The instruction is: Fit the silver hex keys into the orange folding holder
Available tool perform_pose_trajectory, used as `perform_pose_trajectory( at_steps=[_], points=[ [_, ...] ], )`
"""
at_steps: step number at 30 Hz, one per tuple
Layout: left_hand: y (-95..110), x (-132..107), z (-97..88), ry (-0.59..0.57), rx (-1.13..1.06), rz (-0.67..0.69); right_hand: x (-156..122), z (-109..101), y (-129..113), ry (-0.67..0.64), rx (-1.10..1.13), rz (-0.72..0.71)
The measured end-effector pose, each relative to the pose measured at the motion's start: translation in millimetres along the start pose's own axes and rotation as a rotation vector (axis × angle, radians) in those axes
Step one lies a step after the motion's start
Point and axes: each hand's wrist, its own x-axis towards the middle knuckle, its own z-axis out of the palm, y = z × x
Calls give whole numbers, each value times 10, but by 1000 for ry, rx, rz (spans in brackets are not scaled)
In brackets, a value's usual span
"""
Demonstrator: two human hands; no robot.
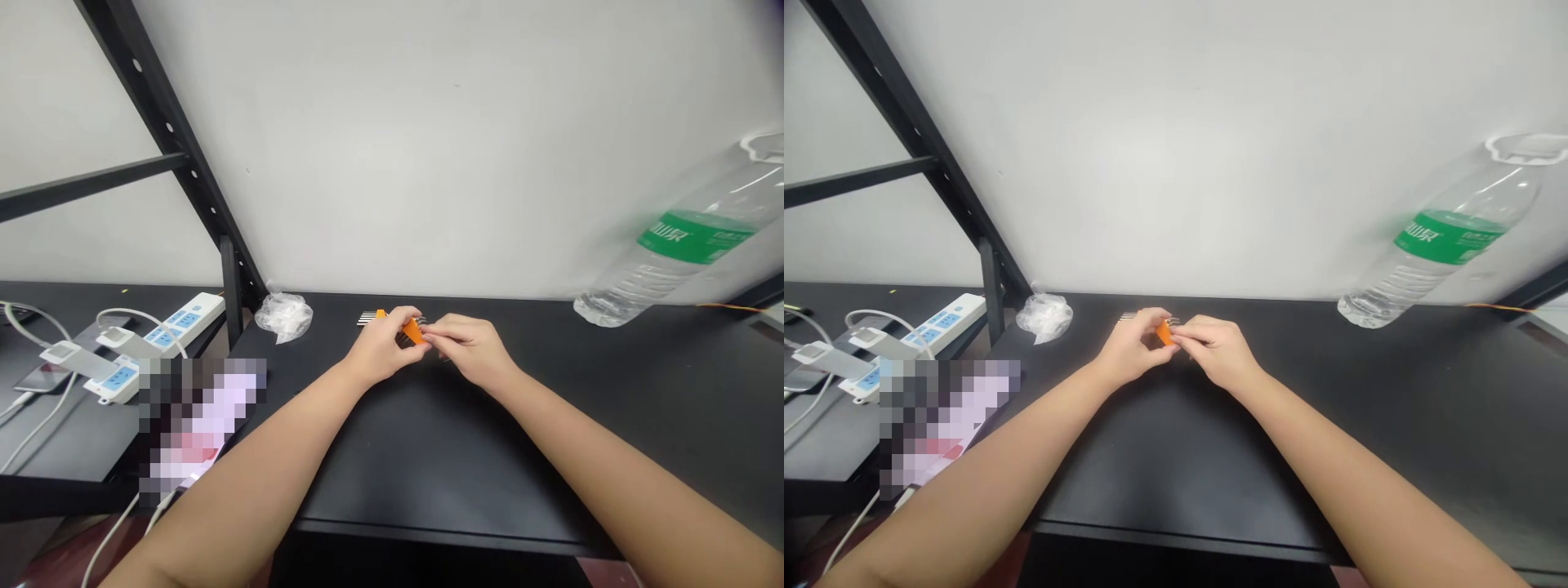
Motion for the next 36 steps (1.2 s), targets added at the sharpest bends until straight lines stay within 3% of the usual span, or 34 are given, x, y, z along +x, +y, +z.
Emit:
perform_pose_trajectory(
  at_steps=[6, 14, 19, 22, 25, 30, 36],
  points=[
    [-21, 11, 5, 74, -52, -31, -12, -19, 29, 59, -9, -45],
    [-18, 7, -18, -19, -24, -35, -11, -32, 37, -91, -394, -175],
    [-25, 28, -45, -45, 64, -43, 59, -331, 93, -283, -450, -117],
    [-19, 37, -61, -47, 110, -8, 77, -590, 187, -427, -459, 11],
    [-23, 42, -55, -55, 114, 70, 68, -723, 271, -510, -431, 95],
    [-42, 53, -39, -91, 162, 101, 40, -568, 259, -607, -496, 102],
    [-19, 63, -63, -135, 188, 109, 43, -345, 86, -531, -548, 79]
  ],
)
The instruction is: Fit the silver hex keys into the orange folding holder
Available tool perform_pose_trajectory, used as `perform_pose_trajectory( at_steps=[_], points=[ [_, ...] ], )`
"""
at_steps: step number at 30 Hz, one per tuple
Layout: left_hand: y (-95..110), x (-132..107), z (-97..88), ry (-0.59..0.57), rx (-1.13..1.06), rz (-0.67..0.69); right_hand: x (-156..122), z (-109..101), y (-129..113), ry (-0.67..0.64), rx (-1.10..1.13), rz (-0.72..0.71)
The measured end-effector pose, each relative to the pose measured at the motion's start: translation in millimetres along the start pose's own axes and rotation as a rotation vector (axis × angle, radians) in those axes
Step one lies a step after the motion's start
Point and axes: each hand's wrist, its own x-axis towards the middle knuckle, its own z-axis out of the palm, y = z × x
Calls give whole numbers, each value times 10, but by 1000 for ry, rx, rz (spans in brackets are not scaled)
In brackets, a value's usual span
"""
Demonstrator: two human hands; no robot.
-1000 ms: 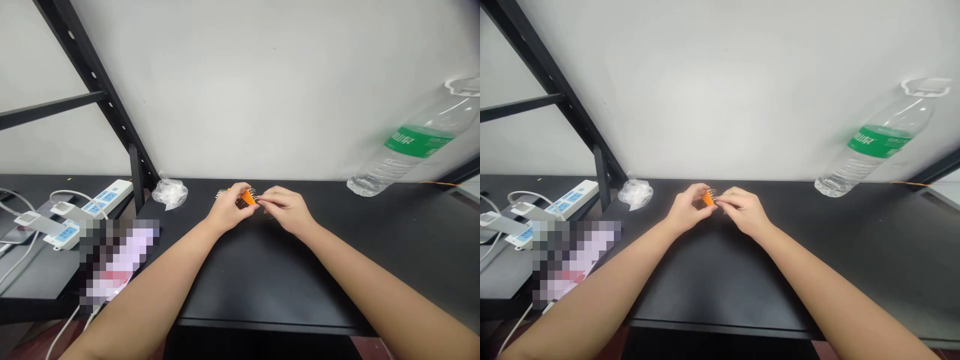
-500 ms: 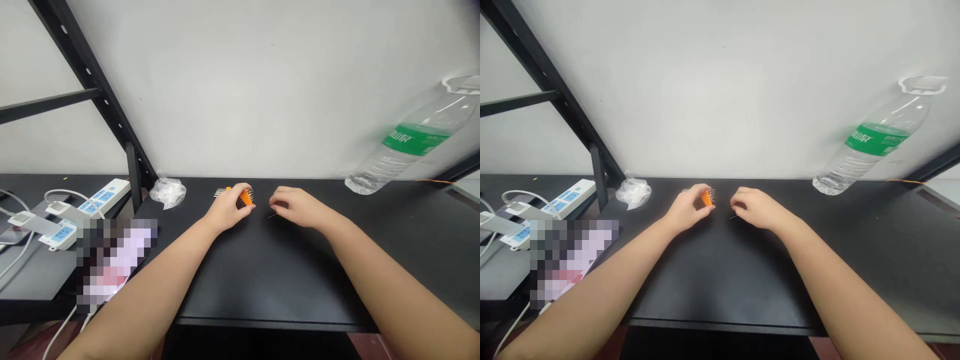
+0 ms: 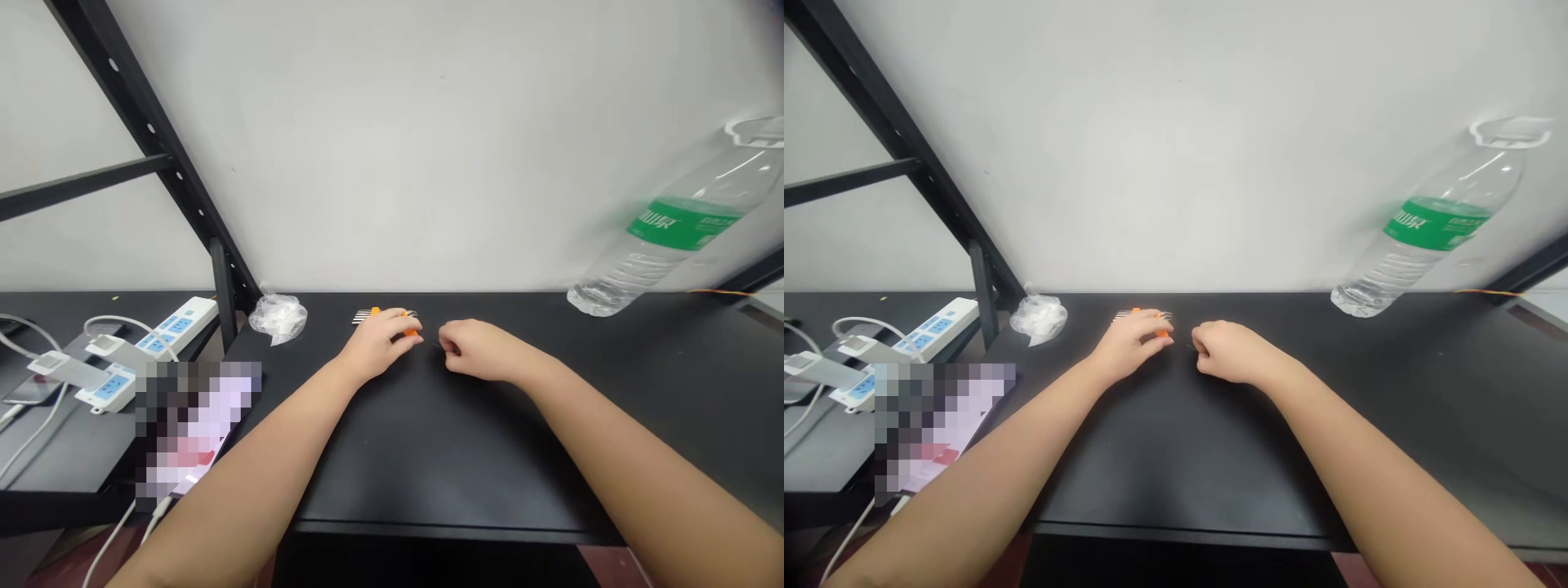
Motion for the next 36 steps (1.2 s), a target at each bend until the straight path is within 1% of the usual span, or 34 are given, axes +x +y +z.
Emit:
perform_pose_trajectory(
  at_steps=[4, 7, 9, 15, 20, 23, 27, 29, 31, 34, 36],
  points=[
    [-2, -12, 6, 43, -47, -17, 4, -71, -87, 99, 191, -50],
    [-24, -24, 26, 67, -64, -13, 5, -94, -104, 199, 227, -74],
    [-41, -30, 41, 76, -53, 6, 7, -88, -105, 226, 222, -98],
    [-48, -23, 55, 97, 0, 56, 5, -88, -112, 249, 165, -177],
    [16, -18, 13, 33, 66, 88, -56, -176, -146, 239, 87, -211],
    [64, -20, -3, -21, 123, 100, -100, -192, -230, 268, -29, -195],
    [99, -15, -11, -41, 111, 74, -78, -86, -367, 311, -139, -158],
    [101, -11, -19, -34, 77, 39, -45, -31, -387, 315, -84, -171],
    [99, -9, -29, -8, 54, 2, -25, -13, -360, 347, 55, -168],
    [98, -11, -38, 50, 29, -36, -34, -45, -278, 435, 234, -65],
    [101, -15, -37, 69, 15, -51, -44, -66, -239, 451, 258, -30]
  ],
)
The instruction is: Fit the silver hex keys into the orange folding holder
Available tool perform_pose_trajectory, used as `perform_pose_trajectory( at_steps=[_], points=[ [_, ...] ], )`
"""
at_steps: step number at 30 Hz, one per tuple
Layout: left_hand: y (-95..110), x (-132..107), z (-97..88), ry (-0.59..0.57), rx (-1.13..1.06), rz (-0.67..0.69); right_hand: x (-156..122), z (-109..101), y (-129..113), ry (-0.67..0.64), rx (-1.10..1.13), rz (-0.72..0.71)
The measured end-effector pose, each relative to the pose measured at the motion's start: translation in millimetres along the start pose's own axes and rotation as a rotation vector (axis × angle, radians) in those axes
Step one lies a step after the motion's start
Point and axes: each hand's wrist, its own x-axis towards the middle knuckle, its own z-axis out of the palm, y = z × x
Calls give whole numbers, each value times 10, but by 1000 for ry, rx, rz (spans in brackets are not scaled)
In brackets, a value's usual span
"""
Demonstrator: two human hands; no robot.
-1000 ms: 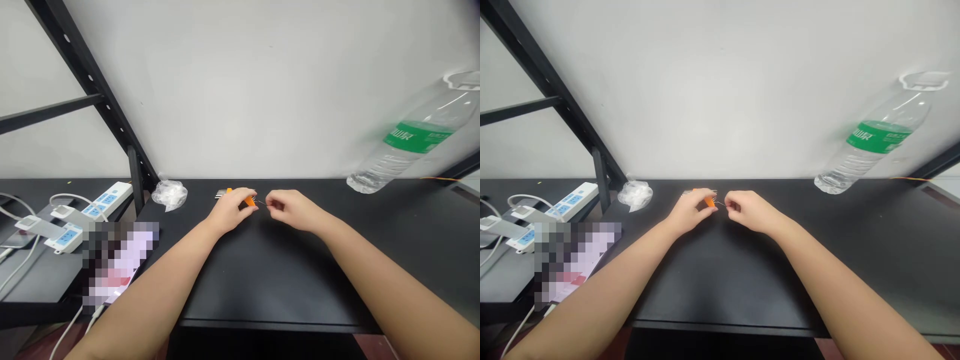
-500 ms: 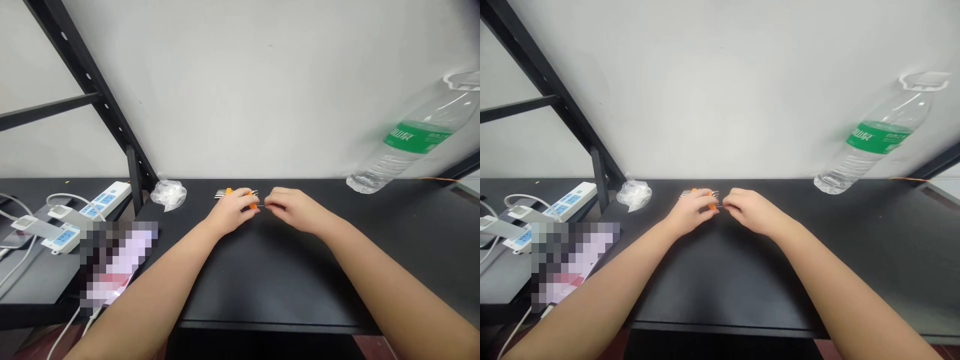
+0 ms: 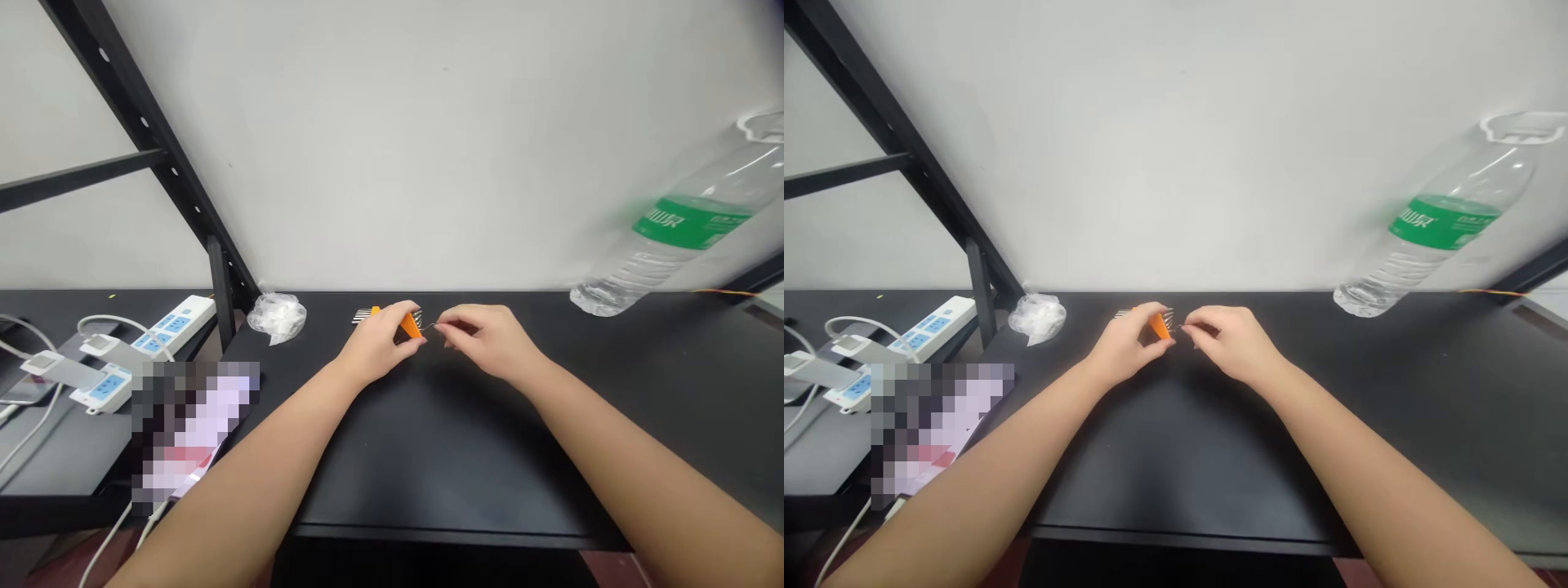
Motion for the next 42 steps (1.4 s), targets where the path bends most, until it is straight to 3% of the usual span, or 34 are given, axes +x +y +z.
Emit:
perform_pose_trajectory(
  at_steps=[5, 11, 17, 24, 28, 31, 36, 39, 42],
  points=[
    [10, -9, 2, -19, -15, -19, 10, 62, 29, -116, -84, -180],
    [46, -14, -5, -84, -105, -3, 8, 91, 38, -49, -179, -129],
    [90, -28, 15, -70, -285, -2, 2, 108, 54, -179, -47, -237],
    [91, -51, 44, -96, -352, -82, 23, 211, 202, -47, 15, -237],
    [-35, -17, -1, -9, -103, -103, 48, 52, 287, -74, -7, -107],
    [-230, 18, -28, 53, 126, -151, 61, -135, 438, -157, -65, 133],
    [-470, 20, 18, -69, 336, -295, 64, -302, 791, -298, -103, 519],
    [-497, 24, 37, -86, 336, -323, 77, -299, 950, -270, -202, 574],
    [-496, 37, 26, -80, 286, -330, 82, -360, 956, -203, -331, 513]
  ],
)
